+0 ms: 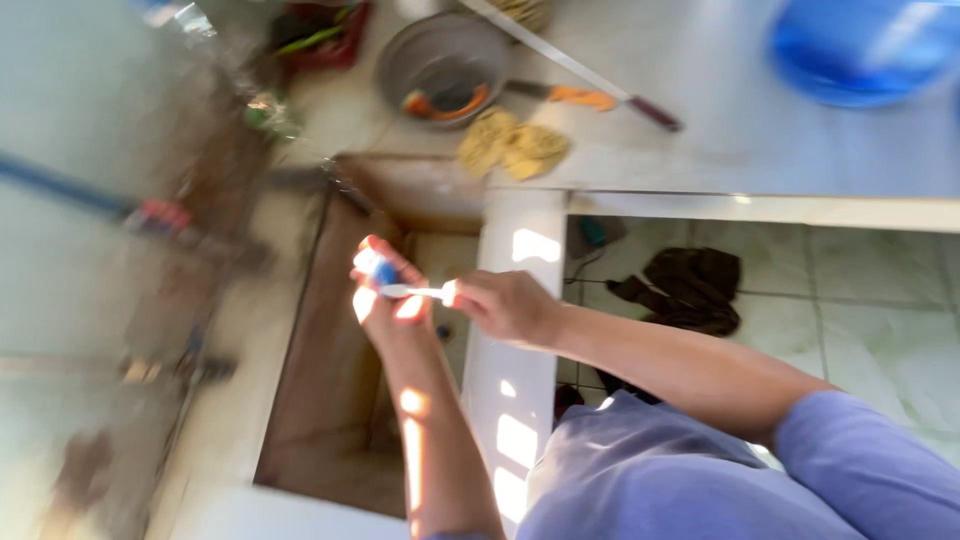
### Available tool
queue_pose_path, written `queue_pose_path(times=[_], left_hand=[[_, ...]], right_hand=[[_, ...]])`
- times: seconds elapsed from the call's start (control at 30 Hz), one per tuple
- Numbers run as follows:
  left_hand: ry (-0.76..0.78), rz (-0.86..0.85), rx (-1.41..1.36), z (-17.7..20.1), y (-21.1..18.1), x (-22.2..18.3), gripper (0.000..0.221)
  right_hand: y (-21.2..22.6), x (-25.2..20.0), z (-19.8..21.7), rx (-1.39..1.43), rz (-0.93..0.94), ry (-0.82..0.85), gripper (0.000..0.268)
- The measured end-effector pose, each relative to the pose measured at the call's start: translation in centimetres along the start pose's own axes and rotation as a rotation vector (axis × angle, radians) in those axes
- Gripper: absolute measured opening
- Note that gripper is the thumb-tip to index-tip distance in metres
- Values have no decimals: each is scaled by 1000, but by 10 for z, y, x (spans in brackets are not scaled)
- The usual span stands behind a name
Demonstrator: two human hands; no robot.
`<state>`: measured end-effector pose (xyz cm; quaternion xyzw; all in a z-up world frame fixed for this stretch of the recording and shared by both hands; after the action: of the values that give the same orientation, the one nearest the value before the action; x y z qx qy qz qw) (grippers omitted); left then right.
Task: The person is cleaning a blue bottle cap with a toothbrush under running water and then placing it onto a large water bottle.
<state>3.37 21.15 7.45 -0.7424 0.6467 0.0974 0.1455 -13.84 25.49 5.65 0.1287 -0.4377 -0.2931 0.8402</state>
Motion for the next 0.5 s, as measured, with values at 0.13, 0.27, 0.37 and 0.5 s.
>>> queue_pose_path(times=[0.13, 0.27, 0.37, 0.5], left_hand=[[107, 35, -25, 42, -4, 41, 9], [40, 4, -18, 22, 8, 20, 10], [187, 75, 97, 56, 12, 55, 10], [337, 472, -44, 45, 38, 71, 6]], right_hand=[[-9, 0, 6, 95, 22, -36, 17], [6, 6, 22, 29, 56, -72, 14], [4, 0, 30, -3, -54, -49, 15], [-15, -39, 20, -19, -113, -173, 12]])
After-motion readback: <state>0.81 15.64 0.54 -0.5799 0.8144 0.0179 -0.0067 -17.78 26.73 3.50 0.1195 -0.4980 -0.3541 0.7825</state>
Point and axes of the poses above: each hand's wrist, its own x-axis towards the middle knuckle, its own z-axis out of the back of the hand, y = z × x, the point moved 1 cm from there along x, towards the middle knuckle, and after that the axes turned 12 degrees about z, right-handed, at the moved point
